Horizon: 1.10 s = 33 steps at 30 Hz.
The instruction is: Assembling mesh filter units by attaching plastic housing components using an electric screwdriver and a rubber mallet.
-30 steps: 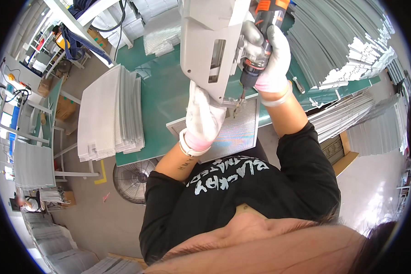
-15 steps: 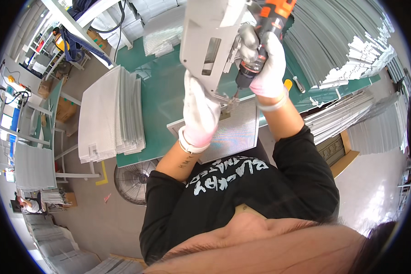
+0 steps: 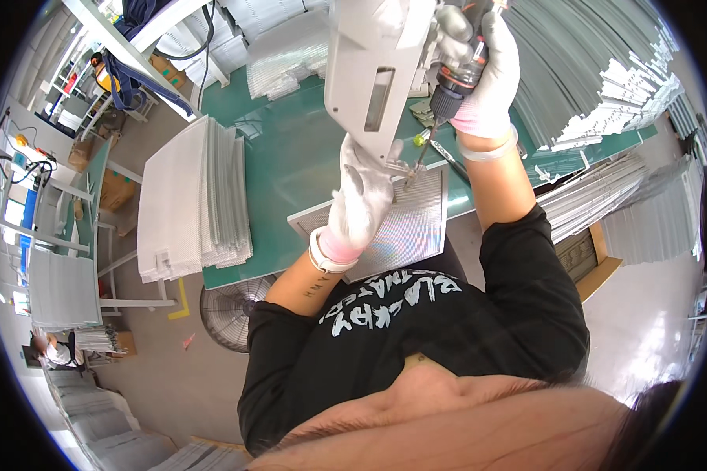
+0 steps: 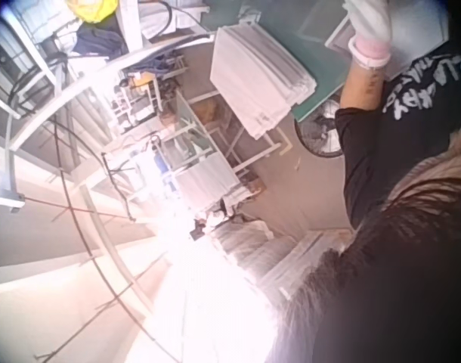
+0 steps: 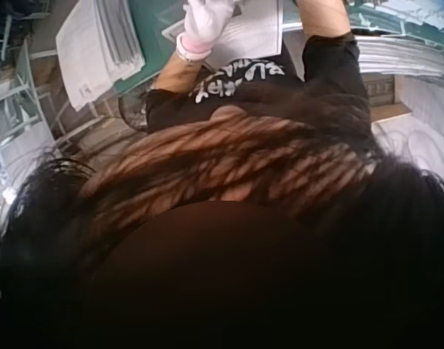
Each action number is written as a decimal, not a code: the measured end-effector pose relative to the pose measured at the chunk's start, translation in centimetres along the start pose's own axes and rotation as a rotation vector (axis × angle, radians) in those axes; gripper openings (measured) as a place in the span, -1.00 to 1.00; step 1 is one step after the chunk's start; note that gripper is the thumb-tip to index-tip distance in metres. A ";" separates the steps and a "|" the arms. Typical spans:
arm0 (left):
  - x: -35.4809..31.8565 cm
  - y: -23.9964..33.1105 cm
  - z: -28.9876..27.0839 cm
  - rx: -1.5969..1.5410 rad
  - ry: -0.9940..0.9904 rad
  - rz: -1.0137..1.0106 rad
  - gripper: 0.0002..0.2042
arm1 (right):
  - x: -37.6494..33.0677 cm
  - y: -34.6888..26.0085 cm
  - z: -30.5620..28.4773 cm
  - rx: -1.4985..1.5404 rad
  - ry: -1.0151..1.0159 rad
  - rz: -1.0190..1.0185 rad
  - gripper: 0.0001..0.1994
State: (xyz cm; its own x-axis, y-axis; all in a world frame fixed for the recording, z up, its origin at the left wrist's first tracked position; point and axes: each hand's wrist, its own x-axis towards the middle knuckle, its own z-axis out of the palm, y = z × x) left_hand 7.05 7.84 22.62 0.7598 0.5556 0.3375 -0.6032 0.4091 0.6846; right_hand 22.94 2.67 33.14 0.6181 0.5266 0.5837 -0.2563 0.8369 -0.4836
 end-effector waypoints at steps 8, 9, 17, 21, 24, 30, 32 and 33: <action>-0.2 -1.4 -1.9 0.018 -0.061 0.024 -0.21 | 0.0 -0.8 0.6 -0.076 0.119 0.020 -0.78; 0.2 -1.1 -1.6 0.015 -0.077 0.016 -0.21 | 1.9 -0.8 -2.5 -0.029 -0.144 -0.019 -0.80; 5.8 6.6 1.6 0.533 -0.331 0.392 -0.38 | 2.0 -1.6 0.2 0.155 -0.097 0.248 -0.70; 8.1 8.0 2.9 0.550 -0.069 0.347 -0.63 | 0.0 -0.6 1.3 -0.004 -0.016 0.140 -0.70; 7.7 6.7 2.6 0.554 -0.059 0.397 -0.62 | 0.6 -1.0 -0.4 0.070 -0.255 0.233 -0.63; 8.3 7.5 3.3 0.664 -0.154 0.507 -0.56 | -0.5 -1.2 1.7 -0.072 -0.079 0.137 -0.68; 8.1 6.2 3.6 0.419 -0.033 0.444 -0.53 | 1.0 -1.0 -0.8 0.021 -0.068 0.170 -0.71; 8.1 5.7 3.5 0.504 -0.053 0.508 -0.52 | 1.9 -1.7 -0.8 0.069 -0.152 0.197 -0.71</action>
State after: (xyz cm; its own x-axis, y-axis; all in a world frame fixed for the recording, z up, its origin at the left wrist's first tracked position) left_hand 10.61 12.19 31.52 0.4332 0.5475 0.7160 -0.7098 -0.2823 0.6453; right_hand 25.08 2.12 34.54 0.4338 0.6928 0.5760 -0.4144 0.7211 -0.5552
